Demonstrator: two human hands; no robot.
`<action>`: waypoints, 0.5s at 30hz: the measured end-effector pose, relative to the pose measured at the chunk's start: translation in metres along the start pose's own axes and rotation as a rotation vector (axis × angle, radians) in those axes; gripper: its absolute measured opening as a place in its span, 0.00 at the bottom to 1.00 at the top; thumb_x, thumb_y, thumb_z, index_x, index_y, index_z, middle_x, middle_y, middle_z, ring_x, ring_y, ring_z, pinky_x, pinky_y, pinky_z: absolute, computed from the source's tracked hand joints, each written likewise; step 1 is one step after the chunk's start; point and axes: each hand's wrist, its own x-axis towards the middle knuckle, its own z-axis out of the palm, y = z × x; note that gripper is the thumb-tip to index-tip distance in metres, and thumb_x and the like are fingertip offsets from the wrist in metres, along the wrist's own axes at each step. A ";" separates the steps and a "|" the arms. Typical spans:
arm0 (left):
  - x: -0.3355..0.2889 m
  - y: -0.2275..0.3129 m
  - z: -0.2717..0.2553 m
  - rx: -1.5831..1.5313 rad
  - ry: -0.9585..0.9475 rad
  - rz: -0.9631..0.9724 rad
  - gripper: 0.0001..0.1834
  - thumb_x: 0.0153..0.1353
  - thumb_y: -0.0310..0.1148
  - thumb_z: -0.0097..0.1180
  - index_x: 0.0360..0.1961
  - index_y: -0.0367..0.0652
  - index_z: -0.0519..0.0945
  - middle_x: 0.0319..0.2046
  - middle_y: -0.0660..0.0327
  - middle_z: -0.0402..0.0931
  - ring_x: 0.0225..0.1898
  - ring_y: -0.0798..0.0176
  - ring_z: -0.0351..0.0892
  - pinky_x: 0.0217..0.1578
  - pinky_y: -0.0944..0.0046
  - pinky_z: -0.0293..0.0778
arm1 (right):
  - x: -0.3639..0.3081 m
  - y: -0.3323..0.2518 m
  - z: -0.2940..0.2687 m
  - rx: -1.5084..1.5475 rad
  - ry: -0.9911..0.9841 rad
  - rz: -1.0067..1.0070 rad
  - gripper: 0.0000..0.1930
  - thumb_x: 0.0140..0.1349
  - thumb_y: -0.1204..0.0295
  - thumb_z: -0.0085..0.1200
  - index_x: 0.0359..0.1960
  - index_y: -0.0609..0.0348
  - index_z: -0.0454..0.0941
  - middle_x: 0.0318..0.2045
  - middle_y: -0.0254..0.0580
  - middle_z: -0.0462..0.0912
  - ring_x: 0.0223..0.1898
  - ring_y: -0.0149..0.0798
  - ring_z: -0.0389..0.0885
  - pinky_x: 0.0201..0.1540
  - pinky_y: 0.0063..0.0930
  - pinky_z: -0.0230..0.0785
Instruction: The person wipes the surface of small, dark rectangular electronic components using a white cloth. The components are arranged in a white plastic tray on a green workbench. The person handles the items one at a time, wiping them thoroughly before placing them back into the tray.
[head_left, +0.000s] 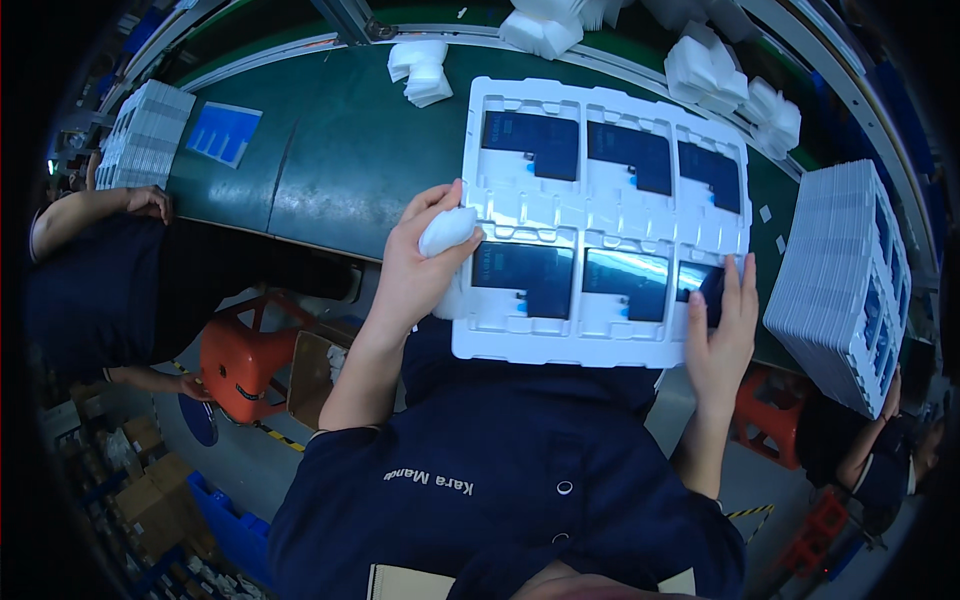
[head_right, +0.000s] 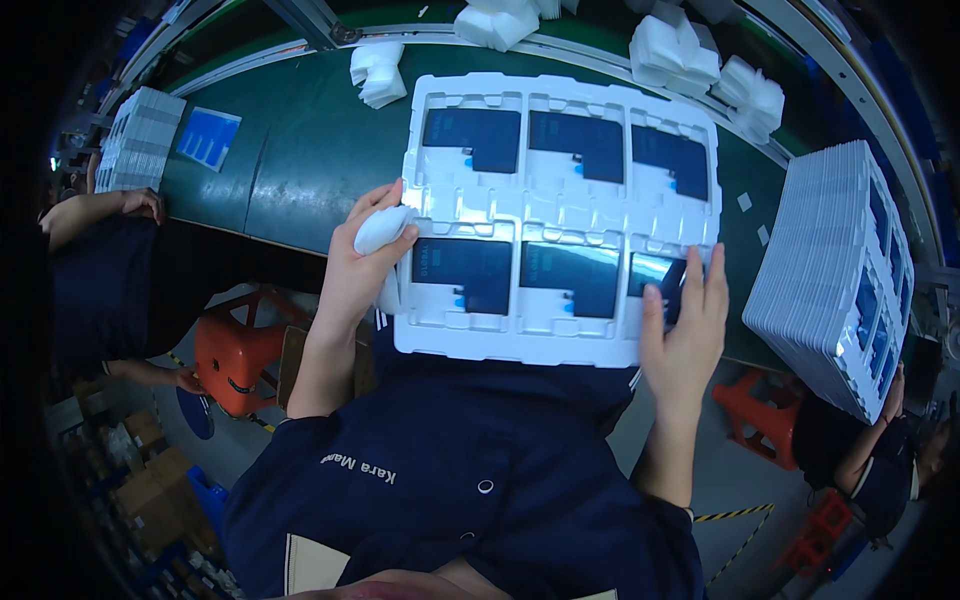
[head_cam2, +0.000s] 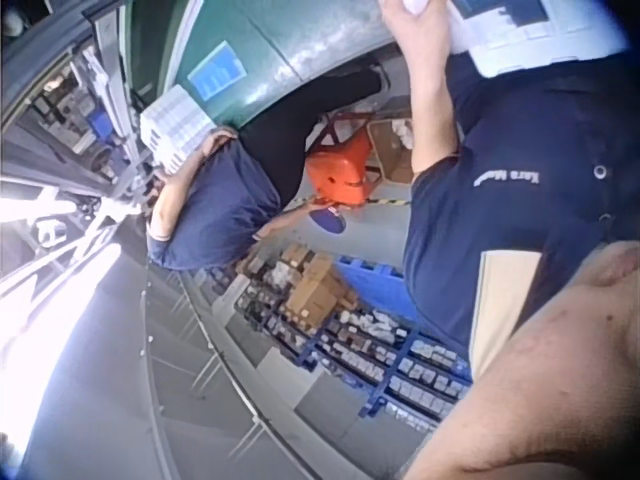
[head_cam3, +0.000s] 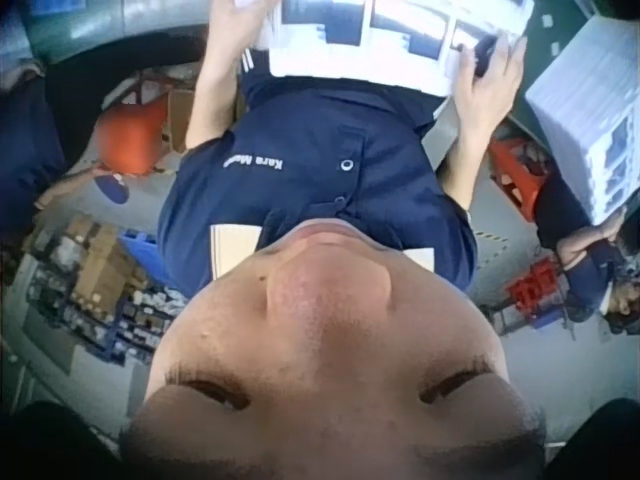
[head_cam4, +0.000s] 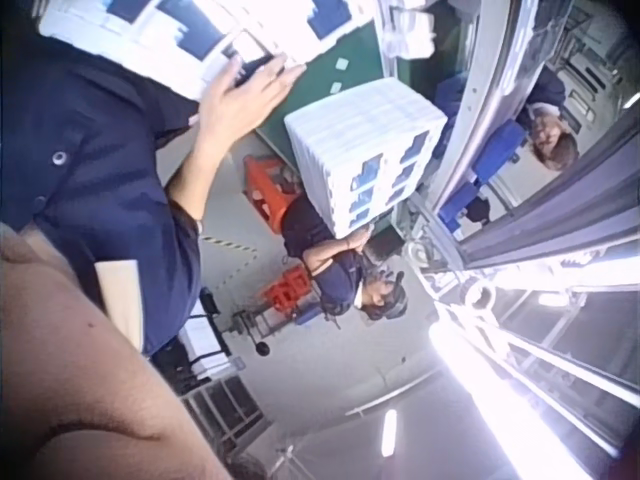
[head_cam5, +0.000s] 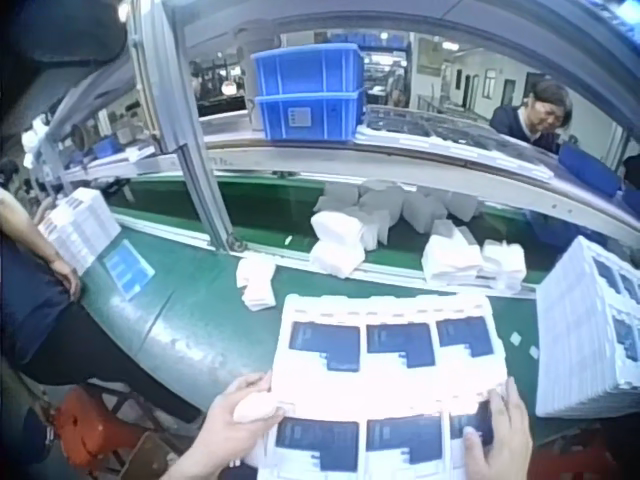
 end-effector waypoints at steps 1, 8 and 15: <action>0.002 0.000 0.000 0.027 -0.028 0.018 0.28 0.56 0.26 0.63 0.59 0.35 0.73 0.54 0.55 0.68 0.53 0.63 0.71 0.53 0.67 0.67 | 0.007 0.004 -0.002 -0.014 0.005 -0.019 0.27 0.63 0.62 0.52 0.61 0.62 0.67 0.65 0.59 0.61 0.62 0.58 0.66 0.61 0.43 0.61; -0.006 0.038 0.005 -0.739 -0.078 0.030 0.20 0.59 0.31 0.53 0.52 0.34 0.73 0.42 0.53 0.70 0.34 0.68 0.68 0.39 0.66 0.65 | 0.040 -0.001 -0.011 -0.091 0.047 -0.068 0.22 0.64 0.63 0.52 0.55 0.65 0.72 0.60 0.59 0.69 0.62 0.58 0.65 0.63 0.47 0.56; -0.022 0.047 0.042 -0.973 -0.044 -0.026 0.10 0.64 0.34 0.52 0.40 0.37 0.75 0.41 0.53 0.74 0.44 0.60 0.75 0.46 0.60 0.73 | 0.020 -0.113 0.026 1.492 -0.485 0.035 0.20 0.53 0.75 0.66 0.48 0.61 0.74 0.44 0.38 0.78 0.45 0.29 0.76 0.50 0.25 0.68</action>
